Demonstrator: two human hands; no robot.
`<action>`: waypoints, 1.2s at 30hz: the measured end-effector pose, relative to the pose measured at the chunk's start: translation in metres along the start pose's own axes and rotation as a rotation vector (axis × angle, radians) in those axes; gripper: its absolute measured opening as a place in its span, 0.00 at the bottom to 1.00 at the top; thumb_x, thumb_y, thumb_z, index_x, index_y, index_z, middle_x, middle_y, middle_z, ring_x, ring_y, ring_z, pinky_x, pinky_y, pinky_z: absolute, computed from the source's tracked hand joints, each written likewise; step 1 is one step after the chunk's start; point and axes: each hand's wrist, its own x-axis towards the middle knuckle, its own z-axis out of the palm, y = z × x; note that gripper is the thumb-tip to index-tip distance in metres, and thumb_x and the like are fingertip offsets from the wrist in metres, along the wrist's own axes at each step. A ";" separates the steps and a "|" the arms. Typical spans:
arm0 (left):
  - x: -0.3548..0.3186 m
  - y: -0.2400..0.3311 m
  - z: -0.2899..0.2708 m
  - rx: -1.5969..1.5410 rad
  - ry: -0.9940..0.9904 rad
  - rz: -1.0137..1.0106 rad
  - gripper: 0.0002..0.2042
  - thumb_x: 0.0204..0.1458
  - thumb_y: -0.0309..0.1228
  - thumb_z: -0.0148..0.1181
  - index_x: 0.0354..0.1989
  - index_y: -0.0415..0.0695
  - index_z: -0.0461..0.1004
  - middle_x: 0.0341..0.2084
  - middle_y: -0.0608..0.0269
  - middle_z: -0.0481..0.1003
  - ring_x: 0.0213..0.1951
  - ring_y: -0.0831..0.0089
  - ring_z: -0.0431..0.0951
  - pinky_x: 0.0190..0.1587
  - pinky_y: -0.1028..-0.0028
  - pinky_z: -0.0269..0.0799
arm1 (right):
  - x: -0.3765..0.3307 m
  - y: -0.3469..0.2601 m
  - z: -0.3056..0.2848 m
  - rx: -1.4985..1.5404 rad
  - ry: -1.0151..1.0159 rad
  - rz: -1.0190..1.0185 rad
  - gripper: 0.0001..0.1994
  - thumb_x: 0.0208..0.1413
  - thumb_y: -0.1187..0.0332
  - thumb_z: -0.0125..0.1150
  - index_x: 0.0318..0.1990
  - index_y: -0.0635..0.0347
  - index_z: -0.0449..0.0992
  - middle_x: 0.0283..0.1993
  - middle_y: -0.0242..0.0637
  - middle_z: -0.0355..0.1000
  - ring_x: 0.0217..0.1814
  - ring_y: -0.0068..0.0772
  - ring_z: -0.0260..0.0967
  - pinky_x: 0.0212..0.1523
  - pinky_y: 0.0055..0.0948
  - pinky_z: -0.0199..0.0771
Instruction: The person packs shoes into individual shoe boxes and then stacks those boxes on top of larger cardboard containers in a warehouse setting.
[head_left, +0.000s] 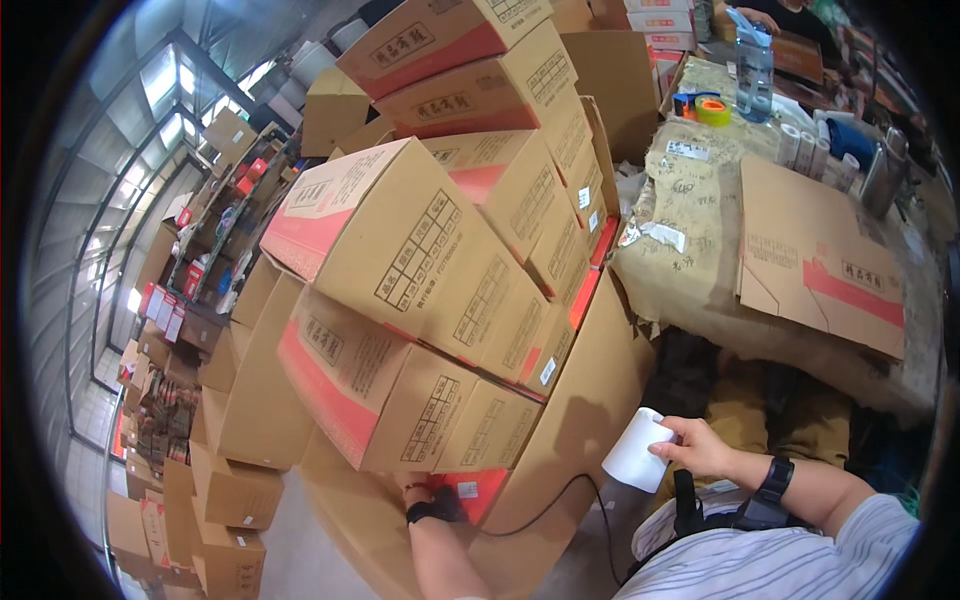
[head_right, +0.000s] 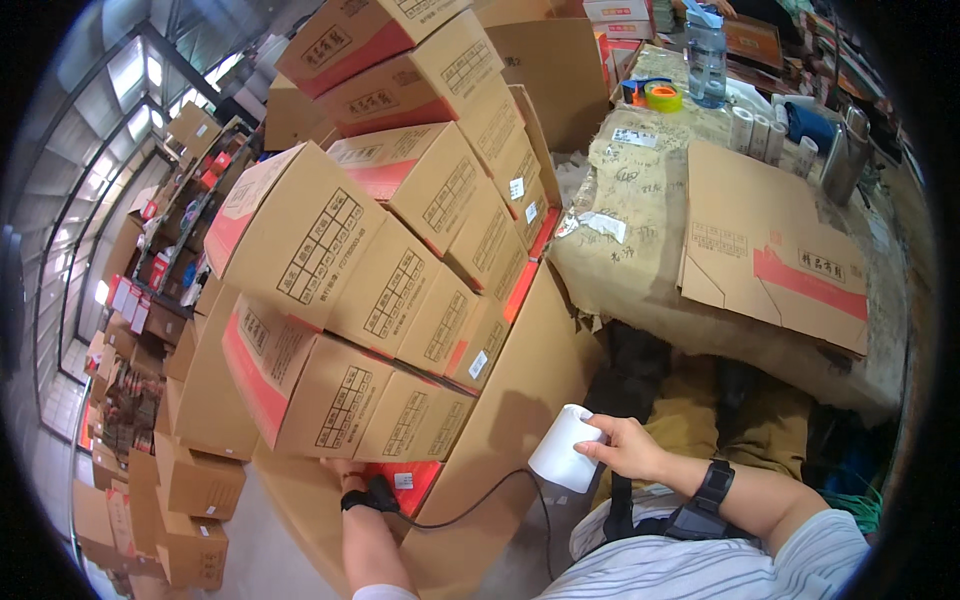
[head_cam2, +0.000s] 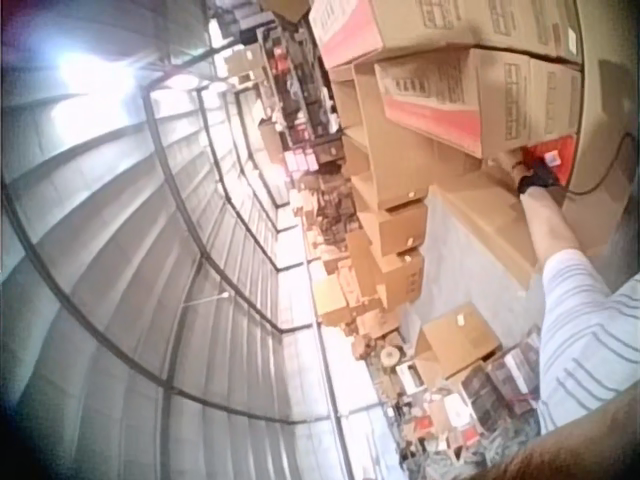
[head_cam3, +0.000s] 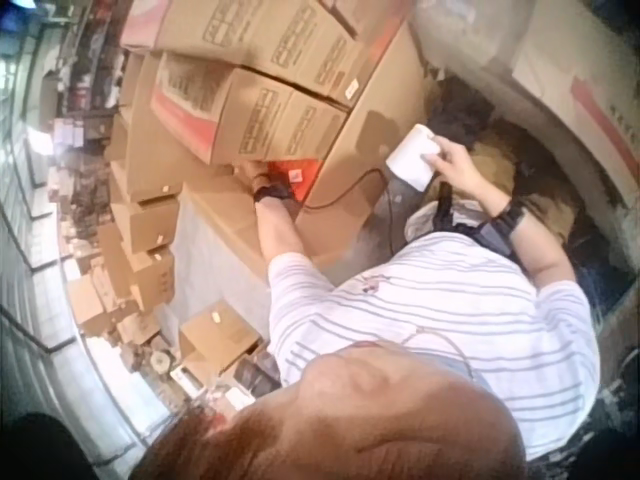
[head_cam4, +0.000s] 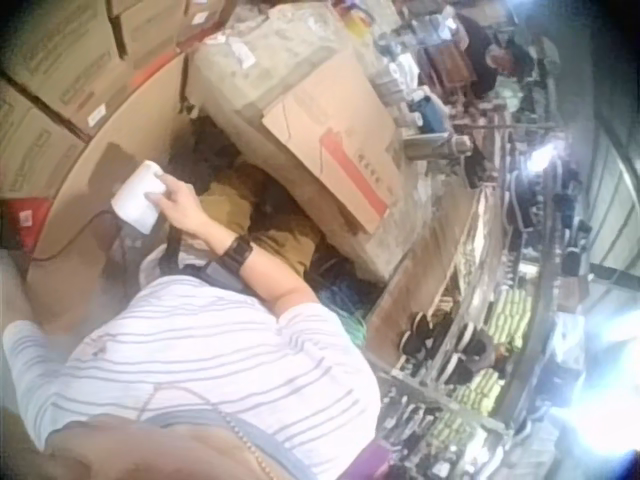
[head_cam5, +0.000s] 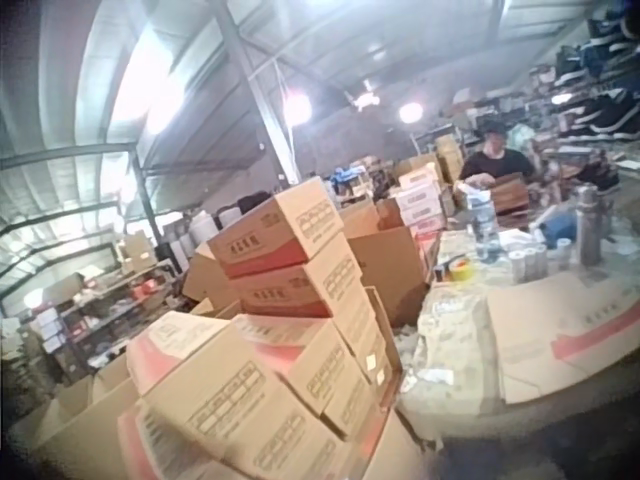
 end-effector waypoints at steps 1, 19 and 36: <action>-0.009 0.010 0.005 -0.032 0.014 -0.020 0.21 0.57 0.27 0.55 0.57 0.39 0.59 0.44 0.52 0.71 0.41 0.65 0.74 0.43 0.69 0.73 | 0.000 0.002 -0.003 -0.005 0.020 0.007 0.17 0.56 0.63 0.64 0.48 0.64 0.74 0.31 0.37 0.76 0.32 0.21 0.71 0.34 0.27 0.73; 0.008 -0.005 -0.048 -0.255 0.160 -0.557 0.18 0.58 0.28 0.54 0.55 0.37 0.61 0.45 0.51 0.70 0.42 0.65 0.73 0.46 0.70 0.71 | 0.007 0.018 0.007 0.198 0.005 0.075 0.15 0.57 0.61 0.63 0.43 0.64 0.75 0.32 0.31 0.74 0.35 0.19 0.69 0.37 0.26 0.72; -0.014 -0.027 -0.097 -0.538 0.323 -0.999 0.17 0.59 0.30 0.53 0.53 0.36 0.63 0.46 0.50 0.70 0.44 0.64 0.72 0.48 0.71 0.69 | 0.001 0.000 0.005 0.333 0.029 0.115 0.15 0.58 0.60 0.62 0.44 0.63 0.74 0.34 0.29 0.72 0.36 0.19 0.67 0.37 0.25 0.70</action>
